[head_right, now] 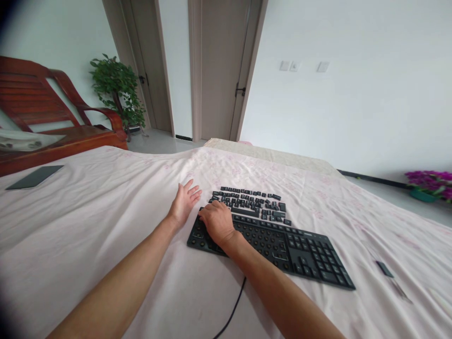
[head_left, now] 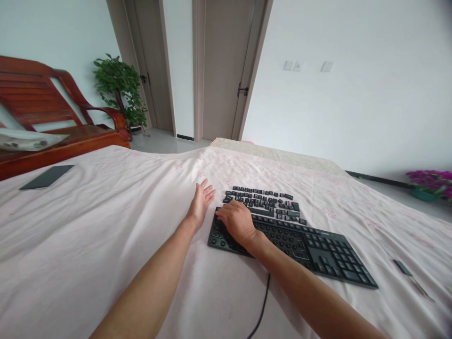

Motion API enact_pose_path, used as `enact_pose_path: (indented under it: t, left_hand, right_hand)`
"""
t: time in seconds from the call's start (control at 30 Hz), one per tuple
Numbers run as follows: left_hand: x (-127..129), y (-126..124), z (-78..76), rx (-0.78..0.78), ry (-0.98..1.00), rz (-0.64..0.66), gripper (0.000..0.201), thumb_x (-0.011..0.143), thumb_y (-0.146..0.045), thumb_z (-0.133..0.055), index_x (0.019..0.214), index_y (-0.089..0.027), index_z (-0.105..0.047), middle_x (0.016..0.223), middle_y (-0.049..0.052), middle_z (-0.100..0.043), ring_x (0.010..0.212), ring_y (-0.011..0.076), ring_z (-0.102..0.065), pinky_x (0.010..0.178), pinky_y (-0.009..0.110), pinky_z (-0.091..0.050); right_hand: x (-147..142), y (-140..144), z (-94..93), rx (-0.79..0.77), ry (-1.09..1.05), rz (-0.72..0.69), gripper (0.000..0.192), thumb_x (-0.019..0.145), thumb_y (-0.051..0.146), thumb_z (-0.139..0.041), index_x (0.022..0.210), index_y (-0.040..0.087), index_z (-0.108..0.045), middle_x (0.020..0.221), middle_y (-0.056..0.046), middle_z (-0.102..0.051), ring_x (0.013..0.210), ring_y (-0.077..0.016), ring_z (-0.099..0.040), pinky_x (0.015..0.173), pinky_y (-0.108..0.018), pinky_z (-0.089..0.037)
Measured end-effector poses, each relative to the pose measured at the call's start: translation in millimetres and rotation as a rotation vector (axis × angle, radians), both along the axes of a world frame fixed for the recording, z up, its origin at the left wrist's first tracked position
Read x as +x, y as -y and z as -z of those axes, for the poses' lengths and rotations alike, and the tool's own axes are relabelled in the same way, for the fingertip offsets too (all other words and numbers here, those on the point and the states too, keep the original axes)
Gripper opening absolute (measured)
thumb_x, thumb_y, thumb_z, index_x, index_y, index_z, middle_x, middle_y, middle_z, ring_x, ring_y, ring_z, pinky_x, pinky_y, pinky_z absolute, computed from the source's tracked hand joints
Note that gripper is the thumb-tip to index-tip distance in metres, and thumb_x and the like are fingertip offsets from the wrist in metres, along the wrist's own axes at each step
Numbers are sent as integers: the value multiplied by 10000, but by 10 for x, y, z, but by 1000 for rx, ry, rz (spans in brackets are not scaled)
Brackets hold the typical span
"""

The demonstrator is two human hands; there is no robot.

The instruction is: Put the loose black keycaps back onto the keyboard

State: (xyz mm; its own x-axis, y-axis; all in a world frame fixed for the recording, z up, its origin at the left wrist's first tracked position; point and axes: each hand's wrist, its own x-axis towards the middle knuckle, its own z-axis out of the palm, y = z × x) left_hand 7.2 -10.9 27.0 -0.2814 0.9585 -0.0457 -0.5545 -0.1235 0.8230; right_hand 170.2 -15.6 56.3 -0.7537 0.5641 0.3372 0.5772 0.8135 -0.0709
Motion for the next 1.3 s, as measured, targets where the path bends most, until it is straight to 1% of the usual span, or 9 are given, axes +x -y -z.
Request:
enact_pose_path:
  t: [0.2,0.4,0.53,0.67,0.8,0.97,1.1,1.17,1.3]
  left_hand:
    - [110,57,-30,-5,124,124,723,929,-695,-201,1534,-308,-292,1542,117,-416,1366,235,-473,1164,410,-296]
    - [218,88,-62,3,155,192,646,940,-674,-180,1526,-421,-280,1579,21,-373,1459,233,-334,1187,478,-245]
    - [247,100,-84,8,120,186,642,950,-642,-164,1541,-409,-259,1578,19,-373,1473,233,-304,1175,507,-260]
    - [272,125,-86,11,75,162,644,950,-612,-157,1540,-383,-281,1552,33,-410,1478,234,-292,1137,541,-308]
    - [289,171,-107,7,26,159,600,963,-557,-167,1516,-396,-336,1550,17,-411,1492,225,-253,1147,560,-270]
    - [297,205,-171,-17,13,180,591,957,-573,-179,1502,-419,-348,1570,2,-379,1501,219,-222,1155,566,-252]
    - [301,193,-205,-35,28,186,592,967,-565,-161,1513,-409,-329,1575,19,-377,1476,222,-295,1158,549,-249]
    - [305,190,-205,-39,32,185,597,966,-558,-144,1515,-408,-324,1568,22,-387,1474,228,-299,1137,561,-279]
    - [320,196,-196,-44,68,161,608,951,-574,-146,1500,-422,-356,1543,12,-418,1497,230,-233,1117,575,-316]
  right_hand:
    - [-10,21,11,22,16,-7,115,918,258,-639,948,243,-750,919,-17,-712,911,-200,-548,798,-299,-387]
    - [-34,39,19,56,29,-5,146,935,246,-606,873,228,-738,910,-21,-692,889,-199,-534,770,-303,-388]
    - [-42,52,51,29,-1,44,165,941,266,-601,867,233,-745,926,-34,-677,885,-195,-532,747,-293,-390]
    - [-35,56,100,11,-10,31,245,983,252,-522,859,216,-731,872,-35,-662,851,-180,-540,753,-282,-398]
    - [-22,45,102,-23,-5,12,240,984,218,-510,883,202,-728,887,-43,-664,865,-175,-548,780,-270,-408]
    - [-10,32,38,-32,29,-32,262,989,201,-490,883,187,-730,890,-58,-666,891,-182,-548,804,-271,-416]
    - [-11,-1,22,-43,21,-57,278,994,210,-484,876,184,-734,905,-65,-673,908,-182,-553,831,-274,-414]
    - [-13,-19,37,-75,-10,-39,271,990,210,-496,869,185,-738,897,-59,-676,900,-176,-561,825,-267,-414]
    - [-10,-23,83,-115,-70,16,206,962,198,-553,880,184,-741,891,-51,-682,902,-172,-578,807,-254,-419]
